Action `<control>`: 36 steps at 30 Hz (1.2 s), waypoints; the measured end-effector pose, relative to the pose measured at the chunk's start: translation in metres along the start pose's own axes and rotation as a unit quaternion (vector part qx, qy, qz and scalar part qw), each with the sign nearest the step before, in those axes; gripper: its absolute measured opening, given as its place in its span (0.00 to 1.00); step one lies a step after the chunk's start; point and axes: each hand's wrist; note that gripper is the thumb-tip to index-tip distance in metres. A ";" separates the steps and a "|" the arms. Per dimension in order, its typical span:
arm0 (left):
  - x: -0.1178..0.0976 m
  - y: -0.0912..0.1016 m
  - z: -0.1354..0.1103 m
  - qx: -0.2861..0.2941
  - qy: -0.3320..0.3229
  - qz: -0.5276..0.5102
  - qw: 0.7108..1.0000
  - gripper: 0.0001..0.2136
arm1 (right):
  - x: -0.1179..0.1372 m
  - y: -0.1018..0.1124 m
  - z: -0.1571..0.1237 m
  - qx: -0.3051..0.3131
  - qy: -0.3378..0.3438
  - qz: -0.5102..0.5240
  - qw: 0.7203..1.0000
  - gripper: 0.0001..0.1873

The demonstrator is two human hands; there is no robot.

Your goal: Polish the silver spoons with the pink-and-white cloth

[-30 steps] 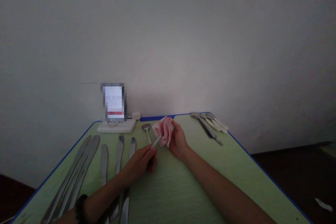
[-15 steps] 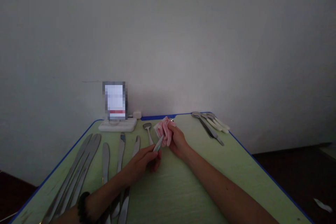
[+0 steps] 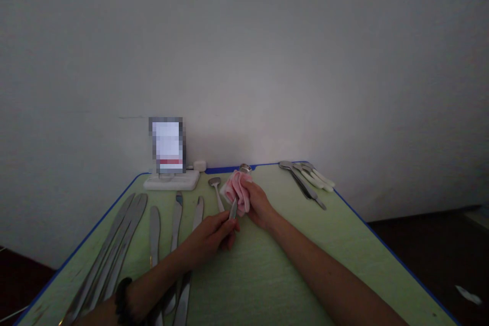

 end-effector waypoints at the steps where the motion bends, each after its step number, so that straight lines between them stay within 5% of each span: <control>1: -0.001 0.000 0.000 -0.001 0.002 0.011 1.000 0.17 | 0.000 0.000 0.000 0.003 0.000 0.002 1.000 0.10; 10: -0.004 0.006 -0.004 0.054 0.031 0.067 0.996 0.16 | -0.004 0.006 0.011 -0.057 0.094 0.097 0.989 0.12; 24: -0.010 0.001 -0.005 0.077 0.026 0.075 0.994 0.13 | 0.003 -0.002 0.000 -0.028 0.035 0.030 0.999 0.16; 36: -0.009 -0.002 -0.002 0.028 0.002 0.082 0.996 0.19 | 0.004 0.001 0.002 0.008 0.014 0.005 1.000 0.14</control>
Point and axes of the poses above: each hand's wrist, its own z-axis towards the middle knuckle, its own y-axis out of the back of the hand, x = y × z, and after that the axes turned 11 degrees about -y, right-handed
